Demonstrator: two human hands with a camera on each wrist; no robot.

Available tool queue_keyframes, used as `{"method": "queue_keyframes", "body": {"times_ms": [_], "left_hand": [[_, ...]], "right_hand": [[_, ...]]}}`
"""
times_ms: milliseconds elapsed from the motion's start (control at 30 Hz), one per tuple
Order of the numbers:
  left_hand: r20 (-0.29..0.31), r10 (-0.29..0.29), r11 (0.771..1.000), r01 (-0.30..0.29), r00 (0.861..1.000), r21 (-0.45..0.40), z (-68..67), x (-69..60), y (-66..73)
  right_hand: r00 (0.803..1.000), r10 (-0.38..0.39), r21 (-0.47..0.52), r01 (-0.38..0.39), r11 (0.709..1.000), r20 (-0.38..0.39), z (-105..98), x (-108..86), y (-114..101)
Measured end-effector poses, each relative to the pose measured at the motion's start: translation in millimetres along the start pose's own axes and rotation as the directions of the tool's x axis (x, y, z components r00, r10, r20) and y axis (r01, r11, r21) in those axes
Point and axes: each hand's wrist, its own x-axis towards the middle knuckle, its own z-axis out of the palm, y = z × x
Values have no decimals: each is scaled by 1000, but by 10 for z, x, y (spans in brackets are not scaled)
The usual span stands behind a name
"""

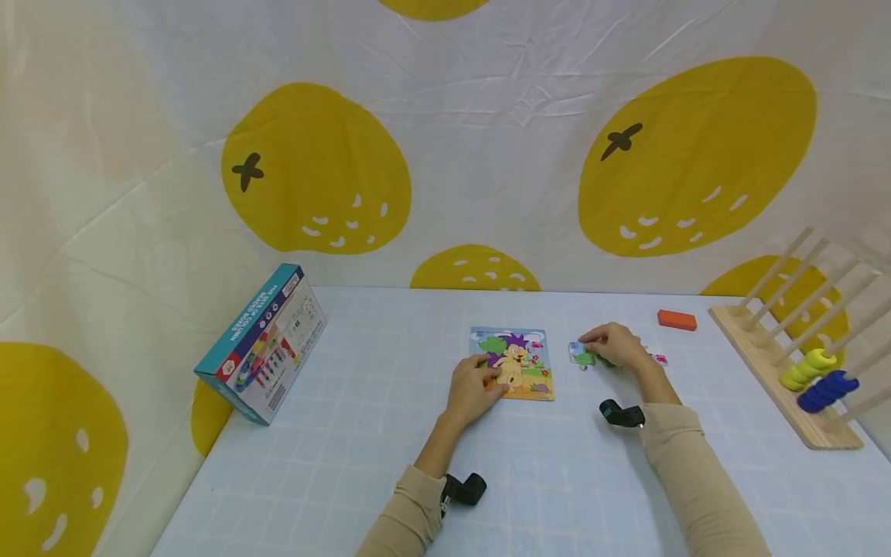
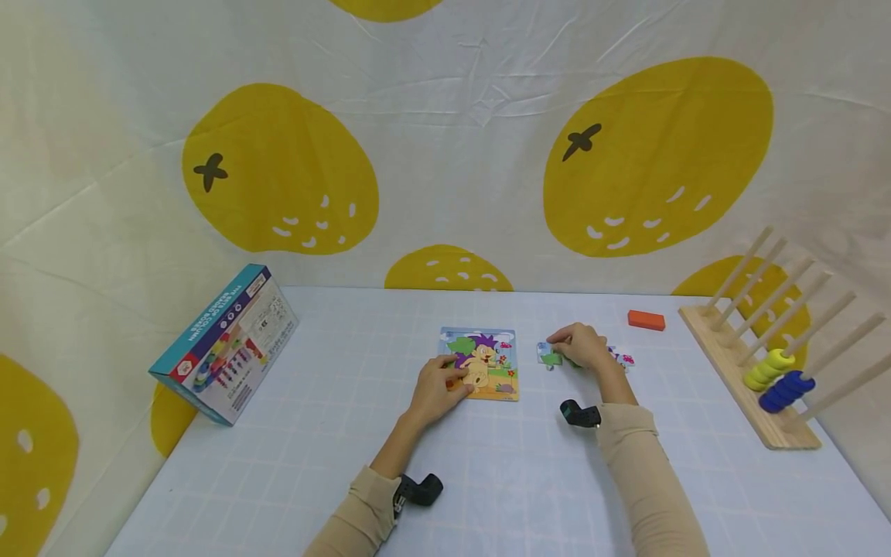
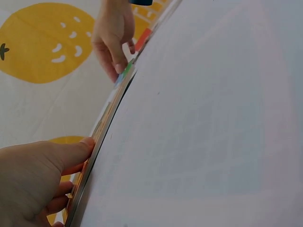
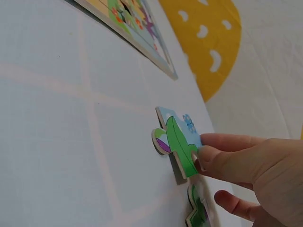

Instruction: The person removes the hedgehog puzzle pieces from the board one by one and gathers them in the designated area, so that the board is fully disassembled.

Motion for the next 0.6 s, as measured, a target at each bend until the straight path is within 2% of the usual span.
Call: {"method": "queue_keyframes", "body": {"times_ms": [300,467,600], "left_hand": [[15,-23,1000,23,1000,-3,17,10,-12],[18,-25,1000,25,1000,0,16,6,-10],[19,-19,1000,19,1000,3,18,6,-12]], "right_hand": [[1000,-22,-36,22,999,-2,28,-4,5],[998,25,-41,-22,999,50,30,-43,-29],[997,28,-68,-23,997,72,39,-60,-39]]}}
